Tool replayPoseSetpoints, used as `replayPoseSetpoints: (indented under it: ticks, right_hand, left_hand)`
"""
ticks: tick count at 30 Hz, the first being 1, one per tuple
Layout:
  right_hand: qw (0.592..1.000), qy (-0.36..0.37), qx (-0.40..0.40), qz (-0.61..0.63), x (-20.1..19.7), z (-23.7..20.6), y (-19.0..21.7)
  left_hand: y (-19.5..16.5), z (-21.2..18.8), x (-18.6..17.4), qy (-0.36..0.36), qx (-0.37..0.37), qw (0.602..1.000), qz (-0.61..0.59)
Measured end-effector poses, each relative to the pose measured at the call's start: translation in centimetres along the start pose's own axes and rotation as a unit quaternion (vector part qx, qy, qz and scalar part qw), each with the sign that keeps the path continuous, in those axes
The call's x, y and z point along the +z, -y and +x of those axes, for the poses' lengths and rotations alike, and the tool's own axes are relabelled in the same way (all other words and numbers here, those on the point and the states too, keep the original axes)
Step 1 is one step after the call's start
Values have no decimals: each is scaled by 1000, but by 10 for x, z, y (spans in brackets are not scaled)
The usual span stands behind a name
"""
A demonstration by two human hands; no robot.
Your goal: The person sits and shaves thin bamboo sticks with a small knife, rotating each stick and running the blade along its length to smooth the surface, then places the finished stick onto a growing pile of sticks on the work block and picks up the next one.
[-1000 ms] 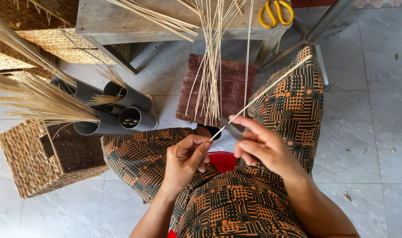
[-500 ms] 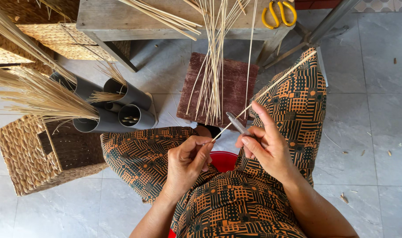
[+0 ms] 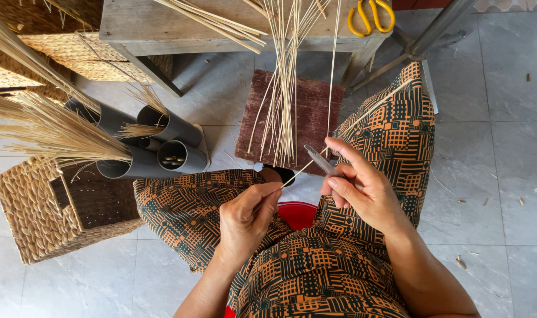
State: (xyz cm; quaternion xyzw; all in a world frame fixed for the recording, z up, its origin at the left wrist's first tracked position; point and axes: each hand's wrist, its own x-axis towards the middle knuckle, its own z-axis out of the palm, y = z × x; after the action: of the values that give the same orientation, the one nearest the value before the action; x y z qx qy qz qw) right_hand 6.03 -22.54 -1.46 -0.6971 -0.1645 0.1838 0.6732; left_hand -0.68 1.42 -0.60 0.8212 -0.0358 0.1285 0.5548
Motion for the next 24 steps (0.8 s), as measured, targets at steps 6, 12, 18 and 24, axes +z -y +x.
replayPoseSetpoints:
  ticks: [6,12,18,24]
  right_hand:
    - [1000,5,8,14,-4,0,9]
    - [998,24,20,-62,-14,1,13]
    - [993,15,-48,-107,-13,2,7]
    - [990,60,-51,-117,1,-2,1]
  left_hand:
    - [-4,4,-2,-15,50,995,83]
    - [-6,5,-3,-20,60,992,105]
    - [-5,4,-4,-16,57,994,91]
    - [-4,4,-2,-7,39,997,64]
